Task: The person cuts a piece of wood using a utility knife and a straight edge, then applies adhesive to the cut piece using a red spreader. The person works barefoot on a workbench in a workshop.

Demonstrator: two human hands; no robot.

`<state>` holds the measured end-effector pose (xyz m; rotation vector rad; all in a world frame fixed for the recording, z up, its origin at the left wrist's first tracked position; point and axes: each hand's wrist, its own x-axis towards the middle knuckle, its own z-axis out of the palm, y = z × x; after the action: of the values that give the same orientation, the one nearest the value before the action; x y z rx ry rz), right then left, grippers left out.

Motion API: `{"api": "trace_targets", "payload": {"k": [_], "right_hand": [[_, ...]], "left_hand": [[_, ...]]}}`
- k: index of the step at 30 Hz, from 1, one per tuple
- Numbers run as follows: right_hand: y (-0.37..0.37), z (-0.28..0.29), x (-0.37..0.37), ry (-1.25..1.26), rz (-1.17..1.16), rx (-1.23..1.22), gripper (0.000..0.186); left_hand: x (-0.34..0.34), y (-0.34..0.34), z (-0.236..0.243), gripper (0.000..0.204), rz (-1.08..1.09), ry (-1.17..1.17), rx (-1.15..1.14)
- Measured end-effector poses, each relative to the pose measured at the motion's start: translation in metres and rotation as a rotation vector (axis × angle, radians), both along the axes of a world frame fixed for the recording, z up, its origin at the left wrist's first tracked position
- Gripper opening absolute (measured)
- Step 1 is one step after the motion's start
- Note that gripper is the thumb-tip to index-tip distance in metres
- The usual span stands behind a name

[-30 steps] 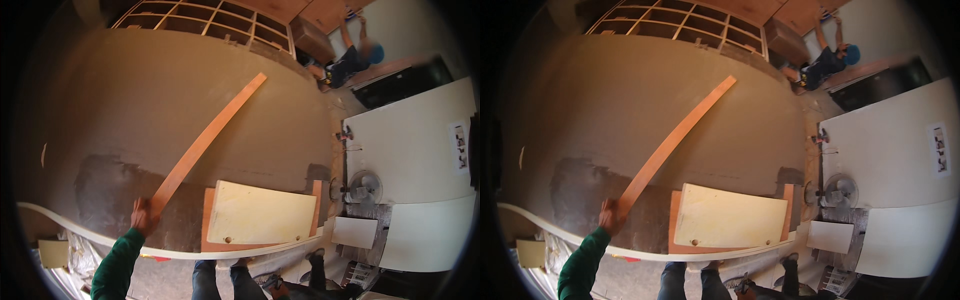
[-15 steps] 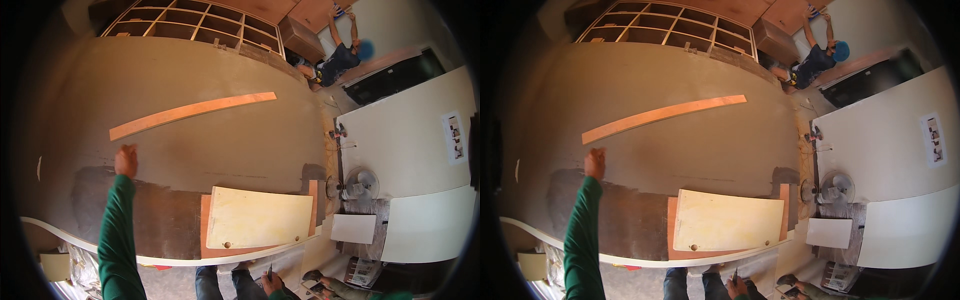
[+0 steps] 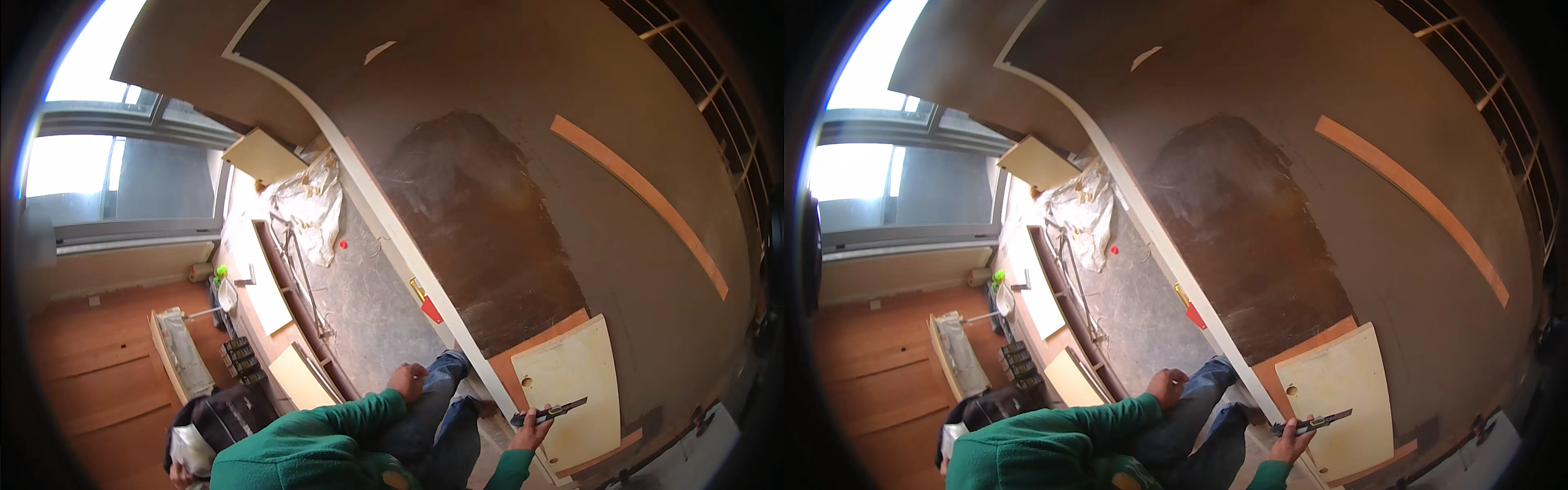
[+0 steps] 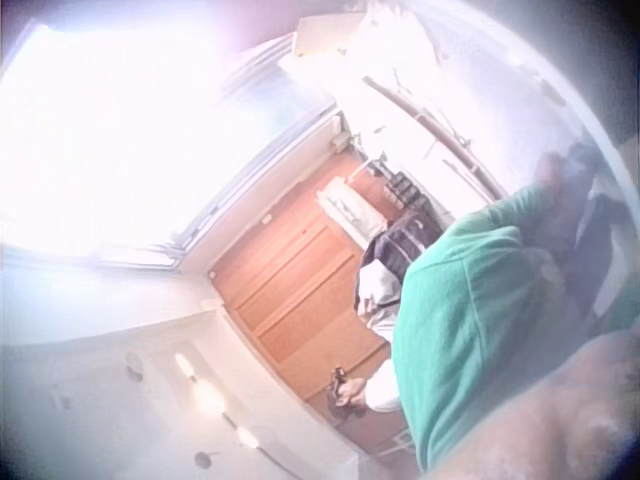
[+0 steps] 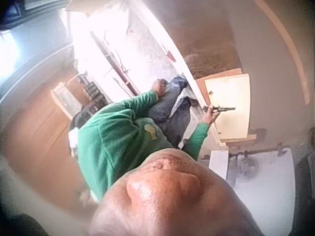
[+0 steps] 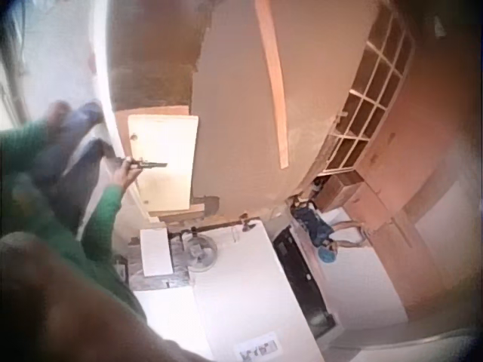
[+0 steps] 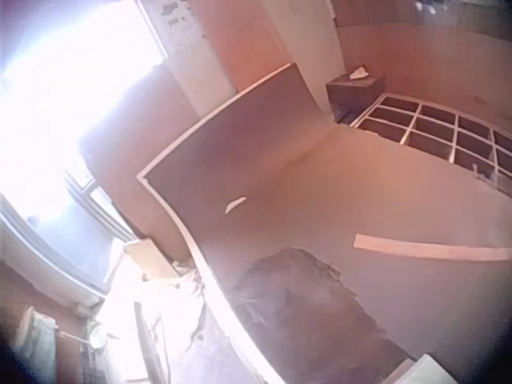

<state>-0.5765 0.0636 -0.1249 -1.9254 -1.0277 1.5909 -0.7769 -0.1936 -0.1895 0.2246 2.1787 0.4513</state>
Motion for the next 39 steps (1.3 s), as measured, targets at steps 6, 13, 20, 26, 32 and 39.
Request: {"api": "trace_targets", "payload": {"k": [6, 13, 20, 26, 32, 39], "right_hand": [[0.022, -0.026, -0.033, -0.042, 0.250, -0.047, 0.050], [-0.047, 0.015, -0.079, -0.203, 0.188, -0.189, 0.066], [-0.139, 0.009, 0.012, -0.243, 0.699, -0.026, 0.060], [-0.199, -0.010, 0.089, 0.235, 0.854, -0.336, 0.042], [-0.239, 0.039, 0.083, 0.288, 0.551, -0.601, 0.066], [-0.151, -0.020, 0.078, 0.007, 0.513, -0.358, 0.058]], "left_hand": [[-0.041, -0.112, 0.012, 0.039, 0.375, -0.435, -0.112], [0.071, -0.232, 0.006, 0.032, 0.487, -0.281, -0.020], [0.207, -0.278, 0.026, 0.033, 0.486, -0.238, 0.081], [0.229, -0.266, 0.052, 0.029, 0.596, -0.225, 0.143], [0.242, -0.181, 0.097, 0.037, 0.419, -0.326, 0.762], [0.279, -0.170, 0.089, 0.024, 0.492, -0.074, 0.570]]}}
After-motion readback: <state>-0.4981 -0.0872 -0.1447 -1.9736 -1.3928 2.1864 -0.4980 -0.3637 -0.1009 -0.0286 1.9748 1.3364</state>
